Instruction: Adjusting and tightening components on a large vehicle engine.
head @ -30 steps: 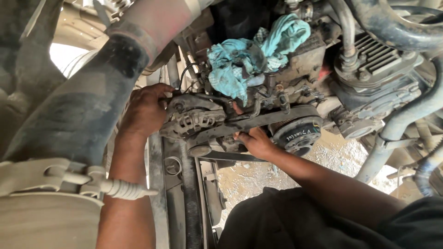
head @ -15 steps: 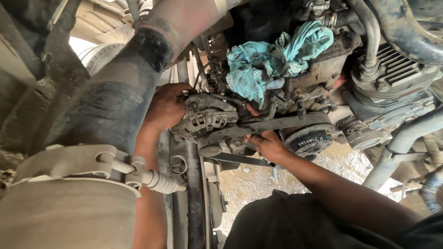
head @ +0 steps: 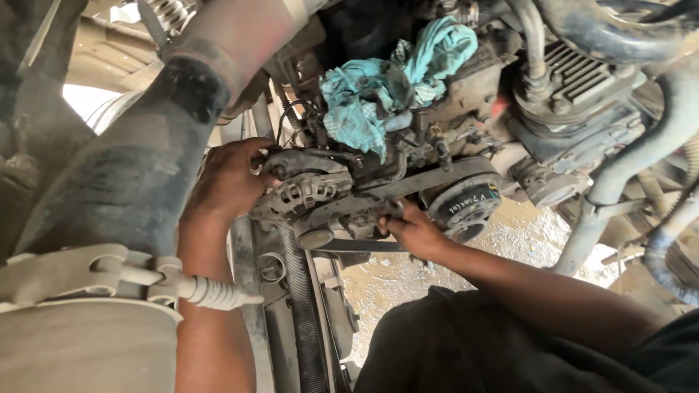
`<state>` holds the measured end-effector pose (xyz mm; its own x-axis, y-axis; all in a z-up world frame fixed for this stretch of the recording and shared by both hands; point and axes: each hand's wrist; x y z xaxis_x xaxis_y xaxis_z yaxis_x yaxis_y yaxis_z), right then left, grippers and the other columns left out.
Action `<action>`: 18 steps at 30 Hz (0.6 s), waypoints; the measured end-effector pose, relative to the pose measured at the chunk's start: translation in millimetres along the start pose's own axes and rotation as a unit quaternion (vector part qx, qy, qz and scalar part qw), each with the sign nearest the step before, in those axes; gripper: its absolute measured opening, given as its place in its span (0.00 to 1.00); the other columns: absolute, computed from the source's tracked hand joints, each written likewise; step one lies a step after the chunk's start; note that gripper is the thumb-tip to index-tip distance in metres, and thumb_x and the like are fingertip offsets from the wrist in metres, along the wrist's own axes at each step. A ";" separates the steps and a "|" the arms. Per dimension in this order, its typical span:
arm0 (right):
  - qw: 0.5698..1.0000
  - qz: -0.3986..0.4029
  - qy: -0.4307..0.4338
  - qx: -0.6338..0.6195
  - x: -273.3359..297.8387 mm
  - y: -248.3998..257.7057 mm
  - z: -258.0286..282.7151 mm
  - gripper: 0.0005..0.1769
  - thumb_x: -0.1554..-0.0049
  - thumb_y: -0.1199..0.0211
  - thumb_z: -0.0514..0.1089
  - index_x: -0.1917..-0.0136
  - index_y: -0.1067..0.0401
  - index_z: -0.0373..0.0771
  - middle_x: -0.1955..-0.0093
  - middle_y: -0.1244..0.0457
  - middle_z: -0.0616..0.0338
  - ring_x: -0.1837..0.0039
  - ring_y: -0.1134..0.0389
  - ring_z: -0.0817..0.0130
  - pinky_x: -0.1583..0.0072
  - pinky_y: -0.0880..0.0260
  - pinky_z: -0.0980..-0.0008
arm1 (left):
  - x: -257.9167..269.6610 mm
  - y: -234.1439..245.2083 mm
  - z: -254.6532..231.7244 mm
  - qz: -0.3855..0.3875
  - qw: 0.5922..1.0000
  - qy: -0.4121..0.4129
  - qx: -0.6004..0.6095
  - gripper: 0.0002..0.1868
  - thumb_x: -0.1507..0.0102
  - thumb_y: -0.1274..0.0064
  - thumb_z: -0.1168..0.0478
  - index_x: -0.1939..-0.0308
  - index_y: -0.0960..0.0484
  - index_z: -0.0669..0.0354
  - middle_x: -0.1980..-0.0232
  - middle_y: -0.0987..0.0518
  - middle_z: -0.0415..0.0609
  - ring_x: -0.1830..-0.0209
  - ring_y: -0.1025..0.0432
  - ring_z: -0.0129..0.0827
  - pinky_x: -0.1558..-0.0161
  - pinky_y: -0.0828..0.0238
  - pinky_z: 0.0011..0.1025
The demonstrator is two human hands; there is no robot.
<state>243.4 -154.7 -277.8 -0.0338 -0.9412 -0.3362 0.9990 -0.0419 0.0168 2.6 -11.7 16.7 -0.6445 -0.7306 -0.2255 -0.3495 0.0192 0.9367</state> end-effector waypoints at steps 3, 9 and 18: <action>0.986 0.037 -0.160 0.010 15.7 -15.0 83.8 0.28 0.42 0.47 0.35 0.29 0.37 0.46 0.46 0.39 0.77 0.56 0.38 0.79 0.50 0.30 0.76 | 3.3 -4.0 -1.0 -0.011 1.000 0.013 -0.012 0.28 0.48 0.31 0.64 0.44 0.16 0.57 0.49 0.16 0.57 0.52 0.21 0.48 0.45 0.27 0.39; 0.962 0.092 -0.246 0.075 41.7 -0.7 91.7 0.19 0.38 0.43 0.39 0.34 0.25 0.44 0.64 0.40 0.67 0.61 0.41 0.77 0.56 0.38 0.72 | -1.8 -8.9 -2.2 -0.020 0.998 0.049 -0.020 0.24 0.45 0.36 0.65 0.44 0.17 0.53 0.48 0.16 0.52 0.54 0.19 0.44 0.45 0.26 0.38; 0.944 0.201 -0.260 -0.011 11.1 14.7 121.6 0.17 0.33 0.46 0.45 0.34 0.25 0.46 0.67 0.49 0.65 0.62 0.48 0.73 0.57 0.43 0.72 | -38.6 -14.4 -27.4 0.009 0.991 0.122 -0.047 0.27 0.47 0.36 0.65 0.43 0.20 0.48 0.50 0.15 0.47 0.49 0.22 0.45 0.48 0.29 0.42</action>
<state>254.1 -206.6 -166.7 0.3442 -0.9169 0.2019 0.9344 0.3556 0.0221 51.1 -2.4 19.2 -0.4624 -0.8743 -0.1475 -0.2664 -0.0216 0.9636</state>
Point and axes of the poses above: each hand's wrist, its own x-axis away from the middle knuckle, its own y-axis out of the back of the hand, z = x × y
